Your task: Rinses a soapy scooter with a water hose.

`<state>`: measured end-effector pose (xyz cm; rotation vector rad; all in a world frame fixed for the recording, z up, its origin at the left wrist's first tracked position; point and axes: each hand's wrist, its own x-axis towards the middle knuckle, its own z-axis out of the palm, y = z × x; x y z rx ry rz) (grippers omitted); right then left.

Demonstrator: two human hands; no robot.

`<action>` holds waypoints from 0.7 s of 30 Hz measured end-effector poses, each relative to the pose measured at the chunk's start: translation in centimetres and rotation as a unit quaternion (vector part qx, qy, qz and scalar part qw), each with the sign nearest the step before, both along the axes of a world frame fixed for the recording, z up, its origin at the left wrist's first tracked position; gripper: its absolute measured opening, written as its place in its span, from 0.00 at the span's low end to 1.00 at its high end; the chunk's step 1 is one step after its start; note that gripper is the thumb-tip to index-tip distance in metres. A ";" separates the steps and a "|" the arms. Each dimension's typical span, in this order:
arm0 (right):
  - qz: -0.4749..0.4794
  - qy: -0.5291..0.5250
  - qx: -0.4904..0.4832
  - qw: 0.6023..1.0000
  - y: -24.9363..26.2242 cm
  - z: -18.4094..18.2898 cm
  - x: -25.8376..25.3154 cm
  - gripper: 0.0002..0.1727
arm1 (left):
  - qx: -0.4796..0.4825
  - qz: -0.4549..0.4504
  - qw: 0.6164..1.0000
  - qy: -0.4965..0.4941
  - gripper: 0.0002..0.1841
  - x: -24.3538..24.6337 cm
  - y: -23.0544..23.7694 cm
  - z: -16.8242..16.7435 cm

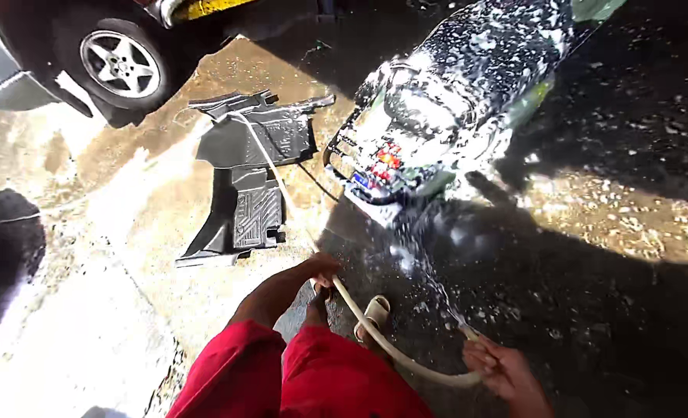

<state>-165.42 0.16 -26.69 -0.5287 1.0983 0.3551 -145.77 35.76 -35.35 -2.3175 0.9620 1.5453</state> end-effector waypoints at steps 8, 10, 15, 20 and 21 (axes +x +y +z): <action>-0.086 -0.073 0.208 0.972 13.3 -2.4 8.5 0.27 | 0.009 0.181 0.914 -0.362 0.14 1.8 17.8 19.1; -0.101 -0.085 0.286 0.949 18.9 -1.8 10.4 0.25 | 0.035 0.216 0.855 -0.471 0.16 -1.2 22.6 25.6; 0.031 -0.204 0.323 0.923 33.1 1.6 11.1 0.28 | 0.171 0.592 0.615 -0.492 0.18 -23.5 32.3 27.3; 0.171 -0.192 0.215 0.942 41.9 2.0 8.0 0.35 | 0.188 0.814 0.525 -0.164 0.28 -40.8 32.5 15.5; 0.184 -0.192 0.197 0.944 42.5 2.0 7.8 0.34 | 0.165 0.826 0.524 -0.125 0.28 -41.8 32.3 14.2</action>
